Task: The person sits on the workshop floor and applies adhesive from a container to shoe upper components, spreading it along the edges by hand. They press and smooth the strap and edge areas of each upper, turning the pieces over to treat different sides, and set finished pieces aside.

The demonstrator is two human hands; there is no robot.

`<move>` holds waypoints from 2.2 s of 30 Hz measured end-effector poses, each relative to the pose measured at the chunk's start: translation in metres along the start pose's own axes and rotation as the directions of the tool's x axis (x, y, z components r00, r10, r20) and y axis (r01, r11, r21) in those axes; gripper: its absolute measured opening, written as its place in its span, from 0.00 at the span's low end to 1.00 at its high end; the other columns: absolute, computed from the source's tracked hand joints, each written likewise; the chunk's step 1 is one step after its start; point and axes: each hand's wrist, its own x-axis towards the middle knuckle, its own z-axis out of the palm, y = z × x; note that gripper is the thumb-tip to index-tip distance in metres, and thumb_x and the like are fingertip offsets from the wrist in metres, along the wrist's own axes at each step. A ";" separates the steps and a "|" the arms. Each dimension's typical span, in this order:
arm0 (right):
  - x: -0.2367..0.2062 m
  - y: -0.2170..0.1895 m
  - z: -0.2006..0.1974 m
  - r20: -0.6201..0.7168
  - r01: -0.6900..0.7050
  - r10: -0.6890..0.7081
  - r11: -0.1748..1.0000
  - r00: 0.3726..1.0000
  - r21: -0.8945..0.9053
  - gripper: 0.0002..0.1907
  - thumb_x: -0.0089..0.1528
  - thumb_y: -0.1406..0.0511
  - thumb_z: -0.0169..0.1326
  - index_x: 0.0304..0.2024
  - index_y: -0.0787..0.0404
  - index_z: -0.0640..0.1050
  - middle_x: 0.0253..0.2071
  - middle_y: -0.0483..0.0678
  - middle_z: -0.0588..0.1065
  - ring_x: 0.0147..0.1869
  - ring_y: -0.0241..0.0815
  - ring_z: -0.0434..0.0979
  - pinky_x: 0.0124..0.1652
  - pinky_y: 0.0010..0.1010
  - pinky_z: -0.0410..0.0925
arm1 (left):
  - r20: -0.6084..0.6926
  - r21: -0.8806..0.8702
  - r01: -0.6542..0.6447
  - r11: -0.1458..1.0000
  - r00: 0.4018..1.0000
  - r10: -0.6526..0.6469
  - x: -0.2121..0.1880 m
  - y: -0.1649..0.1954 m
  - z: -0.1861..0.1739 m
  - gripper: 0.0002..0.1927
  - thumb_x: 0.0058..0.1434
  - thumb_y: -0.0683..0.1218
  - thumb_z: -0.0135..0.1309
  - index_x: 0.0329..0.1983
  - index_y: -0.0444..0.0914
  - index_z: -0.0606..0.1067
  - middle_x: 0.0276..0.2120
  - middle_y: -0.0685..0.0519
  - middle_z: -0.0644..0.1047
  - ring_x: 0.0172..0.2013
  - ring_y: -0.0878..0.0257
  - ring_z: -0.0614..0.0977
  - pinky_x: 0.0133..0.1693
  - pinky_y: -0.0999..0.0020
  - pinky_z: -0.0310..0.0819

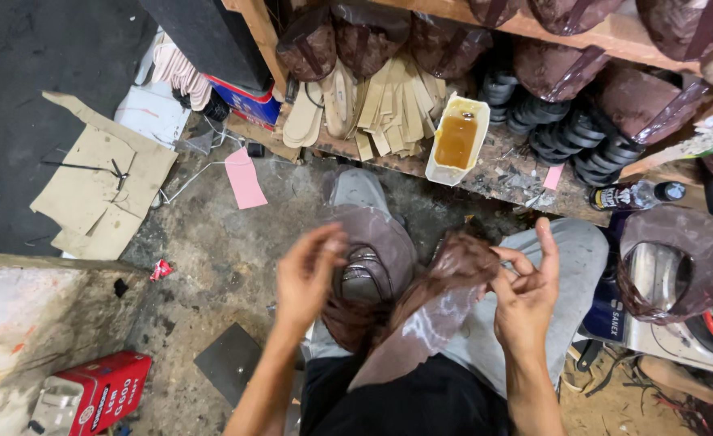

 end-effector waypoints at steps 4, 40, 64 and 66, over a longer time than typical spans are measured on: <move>-0.005 0.007 -0.010 0.163 0.078 -0.250 0.735 0.954 0.673 0.46 0.65 0.85 0.63 0.80 0.64 0.57 0.45 0.53 0.77 0.39 0.30 0.78 0.35 0.13 0.70 | -0.238 -0.124 -0.015 0.992 0.971 -0.015 0.028 -0.028 -0.042 0.13 0.73 0.41 0.46 0.56 0.32 0.75 0.46 0.48 0.81 0.44 0.64 0.83 0.43 0.67 0.82; -0.008 0.017 -0.088 -0.413 0.119 -0.047 0.981 0.910 0.150 0.31 0.74 0.69 0.54 0.77 0.57 0.60 0.52 0.45 0.70 0.56 0.37 0.71 0.61 0.31 0.65 | 0.072 0.527 0.235 0.817 0.945 -0.318 0.133 -0.214 0.035 0.16 0.62 0.47 0.57 0.49 0.33 0.77 0.40 0.38 0.80 0.40 0.48 0.83 0.43 0.56 0.75; -0.007 0.036 -0.067 -0.251 0.097 0.011 0.904 0.968 0.417 0.28 0.77 0.58 0.46 0.79 0.52 0.61 0.63 0.44 0.69 0.66 0.39 0.69 0.70 0.37 0.62 | 0.537 0.630 -0.643 0.435 0.766 0.354 -0.055 -0.048 0.001 0.32 0.46 0.67 0.62 0.34 0.33 0.76 0.39 0.46 0.77 0.52 0.46 0.74 0.62 0.40 0.54; -0.006 0.039 -0.069 -0.246 0.101 0.009 0.897 0.969 0.430 0.28 0.77 0.57 0.45 0.79 0.51 0.61 0.64 0.43 0.69 0.66 0.40 0.69 0.71 0.38 0.61 | 0.616 0.667 -0.595 0.448 0.779 0.118 -0.051 -0.056 0.007 0.22 0.44 0.54 0.63 0.36 0.34 0.76 0.37 0.47 0.78 0.48 0.48 0.75 0.64 0.39 0.51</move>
